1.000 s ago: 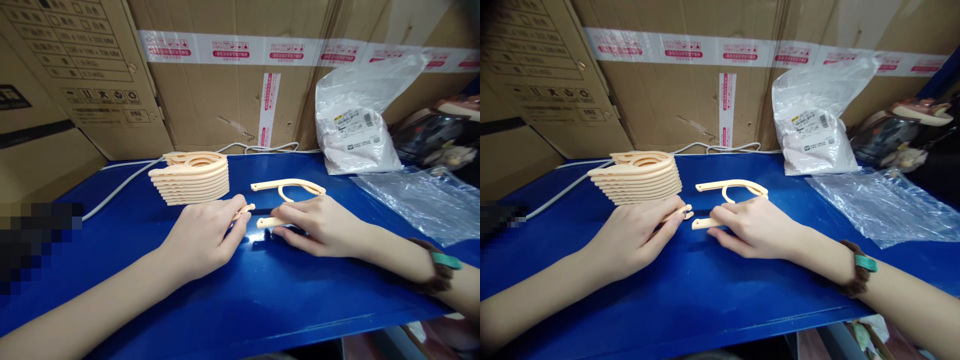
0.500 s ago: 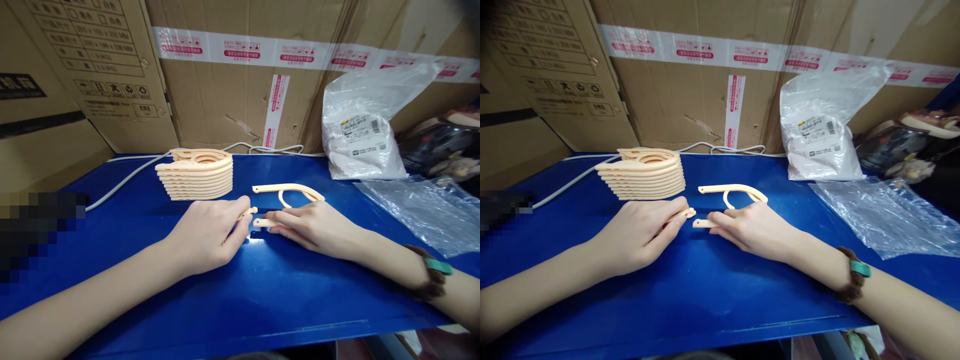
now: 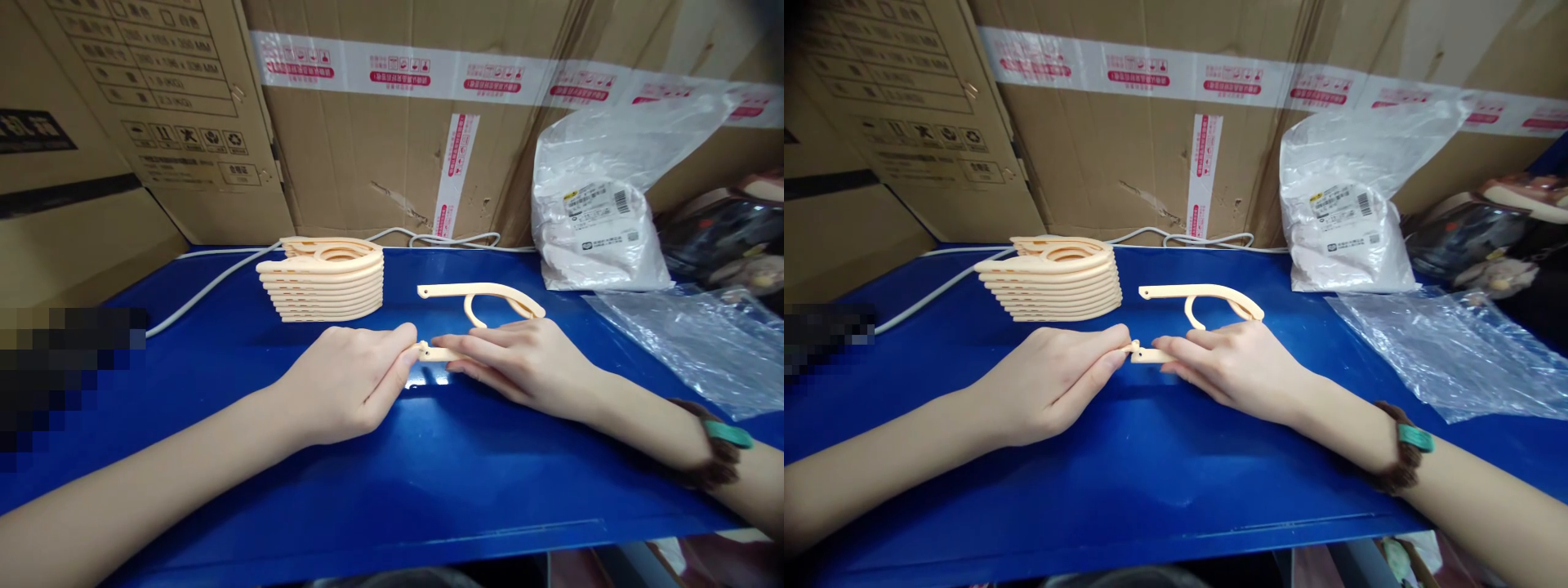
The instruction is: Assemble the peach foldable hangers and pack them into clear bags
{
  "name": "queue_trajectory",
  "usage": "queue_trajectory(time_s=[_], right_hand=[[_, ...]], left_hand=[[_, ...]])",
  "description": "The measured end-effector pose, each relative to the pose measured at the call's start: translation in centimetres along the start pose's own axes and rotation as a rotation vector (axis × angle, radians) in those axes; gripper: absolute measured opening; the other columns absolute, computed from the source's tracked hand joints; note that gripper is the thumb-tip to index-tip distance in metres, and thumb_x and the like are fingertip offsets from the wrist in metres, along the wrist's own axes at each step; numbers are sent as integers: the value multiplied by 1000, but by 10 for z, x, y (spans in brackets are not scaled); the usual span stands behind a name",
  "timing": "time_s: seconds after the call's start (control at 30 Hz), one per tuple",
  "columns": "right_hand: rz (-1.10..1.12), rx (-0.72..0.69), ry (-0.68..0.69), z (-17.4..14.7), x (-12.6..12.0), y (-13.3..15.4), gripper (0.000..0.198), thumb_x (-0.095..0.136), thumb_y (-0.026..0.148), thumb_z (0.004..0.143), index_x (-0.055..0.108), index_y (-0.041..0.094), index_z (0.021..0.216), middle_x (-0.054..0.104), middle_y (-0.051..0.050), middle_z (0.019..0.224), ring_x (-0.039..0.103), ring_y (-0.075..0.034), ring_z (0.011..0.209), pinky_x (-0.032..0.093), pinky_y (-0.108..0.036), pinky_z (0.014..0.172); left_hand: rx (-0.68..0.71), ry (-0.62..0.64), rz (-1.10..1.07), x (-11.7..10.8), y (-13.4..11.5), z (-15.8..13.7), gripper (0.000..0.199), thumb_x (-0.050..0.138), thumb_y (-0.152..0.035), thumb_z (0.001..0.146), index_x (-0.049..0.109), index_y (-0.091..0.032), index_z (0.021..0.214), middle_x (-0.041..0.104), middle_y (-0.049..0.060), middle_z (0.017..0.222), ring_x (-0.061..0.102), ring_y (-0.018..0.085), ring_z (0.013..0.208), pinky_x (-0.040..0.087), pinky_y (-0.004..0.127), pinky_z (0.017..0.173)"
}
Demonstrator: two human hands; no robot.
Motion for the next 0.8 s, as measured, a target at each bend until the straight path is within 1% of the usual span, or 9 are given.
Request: queue_trajectory(time_s=[0.27,0.47,0.53,0.67,0.73,0.8], right_hand=[[-38,-18,-18,1,-2,0,32,41,32,103,66,17,114,72,0,75,67,-12,63,42,-25,56],[-20,-1,-2,1,-4,1,33,39,34,103,67,18,115,72,-1,76,67,-12,63,41,-24,57],[-6,5,-6,0,-4,1,33,40,33,103,67,18,115,73,-1,77,68,-13,65,42,-24,57],[40,8,3,0,-3,2,31,43,31,102,66,17,115,74,-2,82,69,-13,67,43,-24,58],[47,4,13,0,-2,3,30,43,32,102,66,18,115,74,-2,81,69,-13,65,43,-24,58],[57,8,21,-1,-1,4,30,42,33,102,66,19,115,74,-2,81,69,-13,65,43,-23,58]], left_hand=[[-23,3,-58,-1,0,0,28,25,-28,101,44,-21,81,52,-4,64,52,14,54,30,27,52],[-34,47,-34,1,0,2,30,22,-28,101,43,-21,81,54,-4,64,53,15,54,30,27,53],[-24,59,-2,0,0,2,28,24,-30,101,43,-21,82,56,-3,65,56,15,56,30,27,52],[8,80,105,1,-1,2,27,36,-43,100,44,-21,85,60,-3,65,60,17,55,30,26,49],[30,84,197,2,-1,2,30,35,-44,101,46,-20,87,62,-2,64,62,17,55,29,26,47],[65,61,301,3,-1,2,33,29,-41,104,49,-19,89,64,0,65,64,18,54,29,26,44]])
Point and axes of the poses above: each hand's wrist, its own z-axis towards the middle knuckle, its own x-axis out of the palm, y = z × x, the point moved 1 cm from there along z, towards the middle knuckle
